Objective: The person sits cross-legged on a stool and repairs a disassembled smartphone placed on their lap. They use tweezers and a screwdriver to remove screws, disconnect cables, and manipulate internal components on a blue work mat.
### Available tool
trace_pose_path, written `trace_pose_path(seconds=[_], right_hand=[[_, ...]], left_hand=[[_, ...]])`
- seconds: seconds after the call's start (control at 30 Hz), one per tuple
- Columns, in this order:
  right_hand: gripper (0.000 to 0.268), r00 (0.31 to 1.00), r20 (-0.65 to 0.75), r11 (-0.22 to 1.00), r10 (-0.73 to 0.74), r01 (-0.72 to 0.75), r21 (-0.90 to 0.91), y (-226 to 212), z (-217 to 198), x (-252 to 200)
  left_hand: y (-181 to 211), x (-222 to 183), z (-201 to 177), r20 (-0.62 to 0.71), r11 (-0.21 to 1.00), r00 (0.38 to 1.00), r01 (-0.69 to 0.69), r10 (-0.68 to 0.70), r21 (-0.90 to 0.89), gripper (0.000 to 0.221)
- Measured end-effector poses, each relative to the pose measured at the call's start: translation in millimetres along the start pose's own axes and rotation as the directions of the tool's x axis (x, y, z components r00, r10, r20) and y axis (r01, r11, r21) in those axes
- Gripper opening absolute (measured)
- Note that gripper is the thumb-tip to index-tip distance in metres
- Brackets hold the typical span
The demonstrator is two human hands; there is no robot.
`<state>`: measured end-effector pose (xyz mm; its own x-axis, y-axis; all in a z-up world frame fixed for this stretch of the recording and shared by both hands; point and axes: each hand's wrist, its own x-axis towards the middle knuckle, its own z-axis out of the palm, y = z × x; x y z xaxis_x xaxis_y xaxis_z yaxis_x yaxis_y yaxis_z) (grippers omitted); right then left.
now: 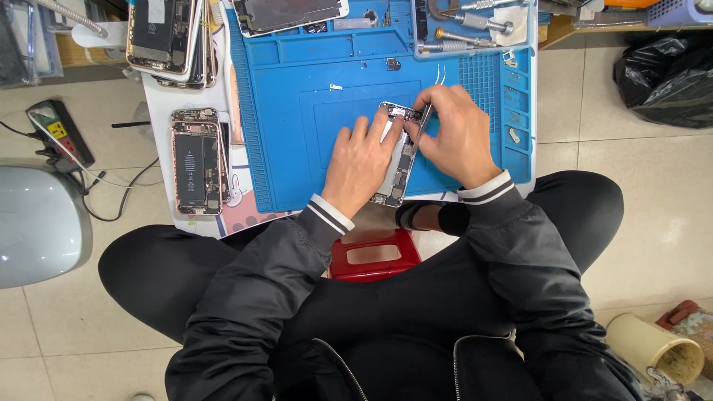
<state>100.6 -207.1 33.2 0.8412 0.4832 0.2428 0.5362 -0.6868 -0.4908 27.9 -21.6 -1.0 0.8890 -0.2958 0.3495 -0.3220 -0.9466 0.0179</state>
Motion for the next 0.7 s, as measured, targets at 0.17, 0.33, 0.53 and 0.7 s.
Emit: trace_pose_path(seconds=[0.17, 0.33, 0.53, 0.7], right_hand=[[0.024, 0.998, -0.04, 0.997, -0.048, 0.046, -0.068, 0.6, 8.1, 0.5], [0.021, 0.993, -0.061, 0.984, -0.1, 0.09, -0.157, -0.7, 10.9, 0.1], [0.02, 0.996, -0.07, 0.993, -0.051, 0.043, -0.105, 2.6, 8.1, -0.2], [0.021, 0.998, -0.053, 0.998, -0.019, 0.016, -0.062, 3.4, 4.1, -0.3]], left_hand=[[-2.8, 0.8, 2.2, 0.015, 0.998, 1.0, 0.004, -0.003, -0.059, 0.034], [-4.4, 1.3, 0.7, 0.052, 0.995, 0.999, 0.015, -0.01, -0.101, 0.039], [-5.6, 1.0, -0.4, 0.07, 0.993, 0.998, 0.017, -0.008, -0.119, 0.041], [-6.1, 2.5, -4.0, 0.062, 0.992, 0.998, 0.012, -0.004, -0.126, 0.04]])
